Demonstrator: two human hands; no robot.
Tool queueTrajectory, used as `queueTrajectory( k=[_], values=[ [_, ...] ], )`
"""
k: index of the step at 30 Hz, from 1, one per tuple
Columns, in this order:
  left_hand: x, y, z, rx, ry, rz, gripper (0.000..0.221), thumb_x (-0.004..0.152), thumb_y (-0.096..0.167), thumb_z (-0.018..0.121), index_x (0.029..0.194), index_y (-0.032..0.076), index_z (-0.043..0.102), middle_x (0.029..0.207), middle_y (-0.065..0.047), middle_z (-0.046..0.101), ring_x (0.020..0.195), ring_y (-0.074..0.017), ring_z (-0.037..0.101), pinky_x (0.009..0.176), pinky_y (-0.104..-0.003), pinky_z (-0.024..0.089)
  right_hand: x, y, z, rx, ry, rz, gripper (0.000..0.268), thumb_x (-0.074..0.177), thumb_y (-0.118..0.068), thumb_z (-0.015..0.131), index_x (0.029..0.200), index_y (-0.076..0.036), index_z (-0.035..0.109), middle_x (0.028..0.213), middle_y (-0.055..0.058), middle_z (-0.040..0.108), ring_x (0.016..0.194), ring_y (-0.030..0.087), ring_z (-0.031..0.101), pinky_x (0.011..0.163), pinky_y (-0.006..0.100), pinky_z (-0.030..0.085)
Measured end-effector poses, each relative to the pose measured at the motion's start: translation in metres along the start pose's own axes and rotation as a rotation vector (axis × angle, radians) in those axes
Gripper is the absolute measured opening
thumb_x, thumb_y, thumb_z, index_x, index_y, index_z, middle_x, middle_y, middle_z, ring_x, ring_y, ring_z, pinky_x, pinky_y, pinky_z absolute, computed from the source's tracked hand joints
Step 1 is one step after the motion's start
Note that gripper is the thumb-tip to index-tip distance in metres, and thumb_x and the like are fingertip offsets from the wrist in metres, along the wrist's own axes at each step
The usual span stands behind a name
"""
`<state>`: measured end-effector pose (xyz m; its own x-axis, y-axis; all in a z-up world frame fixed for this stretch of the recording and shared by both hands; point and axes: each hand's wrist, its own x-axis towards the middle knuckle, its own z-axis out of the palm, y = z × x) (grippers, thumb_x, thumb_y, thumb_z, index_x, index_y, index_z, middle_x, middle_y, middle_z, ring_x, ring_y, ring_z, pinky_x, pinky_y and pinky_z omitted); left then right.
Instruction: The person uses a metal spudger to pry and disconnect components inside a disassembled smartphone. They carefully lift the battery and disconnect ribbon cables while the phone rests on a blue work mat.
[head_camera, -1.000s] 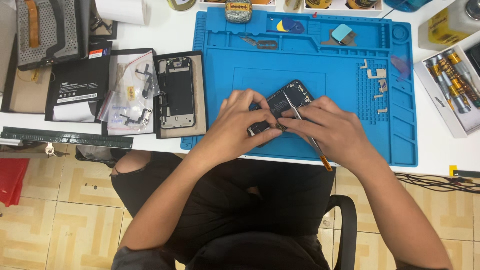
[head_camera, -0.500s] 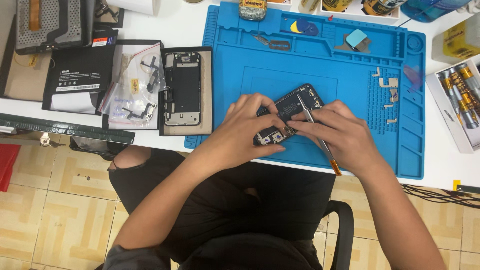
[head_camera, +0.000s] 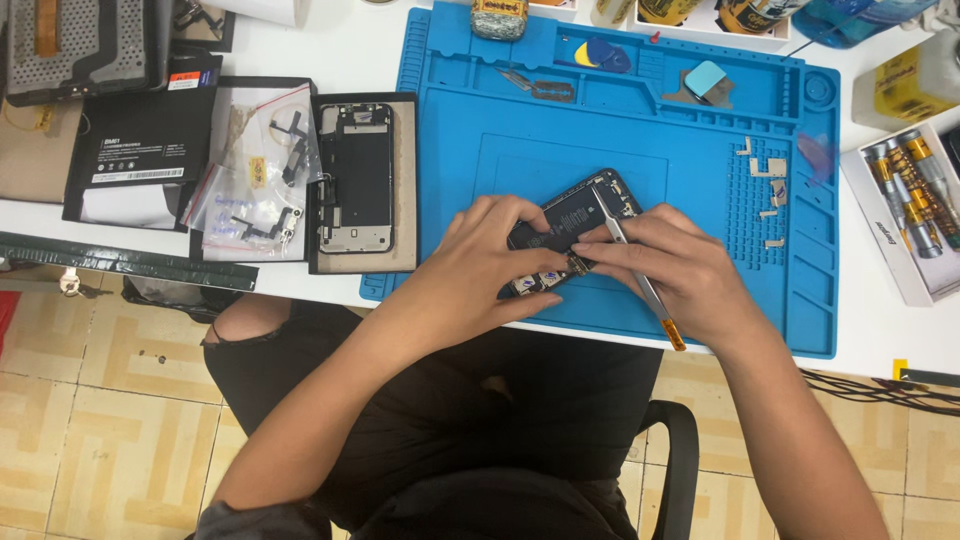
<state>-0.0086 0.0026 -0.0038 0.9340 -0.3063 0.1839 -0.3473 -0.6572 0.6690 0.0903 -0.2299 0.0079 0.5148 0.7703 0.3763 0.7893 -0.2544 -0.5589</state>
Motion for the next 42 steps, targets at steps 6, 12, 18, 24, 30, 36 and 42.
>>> queueTrajectory(
  k=[6,12,18,24,30,36,42],
  values=[
    [-0.005,0.005,0.002,0.181,0.018,0.066,0.027,0.089,0.027,0.08,0.113,0.013,0.078,0.123,-0.015,0.056,0.128,-0.0439,0.053,0.097,-0.059,0.051,0.0,0.003,0.0,-0.005,-0.01,0.002,0.024,0.081,0.003,0.082,0.102,-0.009,0.082,0.104,0.013,0.08,0.087,0.032,0.073,0.079,0.041,0.06],
    [-0.01,0.004,0.013,0.234,0.085,0.099,0.031,0.091,0.022,0.079,0.12,0.013,0.074,0.125,-0.018,0.057,0.134,-0.0488,0.053,0.101,-0.066,0.049,-0.001,0.006,0.0,-0.049,-0.035,0.002,0.021,0.084,-0.004,0.08,0.103,-0.013,0.083,0.105,0.009,0.08,0.091,0.03,0.073,0.08,0.039,0.061],
    [-0.016,0.013,0.016,0.25,0.079,0.082,0.034,0.095,0.018,0.073,0.128,0.01,0.07,0.133,-0.021,0.056,0.14,-0.0512,0.049,0.104,-0.072,0.046,-0.005,0.011,0.002,-0.08,-0.056,0.006,0.018,0.087,-0.008,0.077,0.102,-0.016,0.083,0.105,0.007,0.081,0.093,0.029,0.074,0.08,0.04,0.062],
    [-0.016,0.016,0.021,0.324,0.142,0.102,0.034,0.094,0.016,0.073,0.128,0.011,0.07,0.127,-0.021,0.058,0.134,-0.0499,0.054,0.102,-0.072,0.047,-0.003,0.01,-0.003,-0.055,-0.094,0.02,0.02,0.088,-0.009,0.074,0.105,-0.017,0.082,0.108,0.007,0.08,0.094,0.027,0.074,0.077,0.04,0.063],
    [-0.02,0.014,0.029,0.366,0.162,0.122,0.039,0.097,0.015,0.072,0.135,0.012,0.065,0.124,-0.019,0.059,0.128,-0.0459,0.06,0.101,-0.069,0.05,-0.007,0.02,-0.001,-0.062,-0.089,-0.002,0.021,0.088,-0.011,0.074,0.106,-0.019,0.082,0.108,0.005,0.08,0.094,0.027,0.074,0.077,0.04,0.064],
    [-0.021,0.01,0.033,0.412,0.196,0.164,0.038,0.098,0.015,0.07,0.135,0.012,0.064,0.123,-0.018,0.058,0.126,-0.0424,0.062,0.1,-0.067,0.051,-0.007,0.021,-0.002,-0.04,-0.115,-0.002,0.024,0.089,-0.011,0.072,0.109,-0.021,0.081,0.108,0.004,0.08,0.093,0.026,0.074,0.075,0.04,0.065],
    [-0.021,0.012,0.033,0.475,0.254,0.14,0.03,0.104,0.019,0.071,0.133,0.014,0.064,0.125,-0.013,0.061,0.124,-0.0328,0.064,0.107,-0.055,0.052,-0.021,0.044,0.005,-0.138,-0.177,-0.199,0.041,0.1,0.005,0.061,0.133,-0.02,0.066,0.131,0.0,0.067,0.1,0.029,0.063,0.071,0.034,0.056]
  ],
)
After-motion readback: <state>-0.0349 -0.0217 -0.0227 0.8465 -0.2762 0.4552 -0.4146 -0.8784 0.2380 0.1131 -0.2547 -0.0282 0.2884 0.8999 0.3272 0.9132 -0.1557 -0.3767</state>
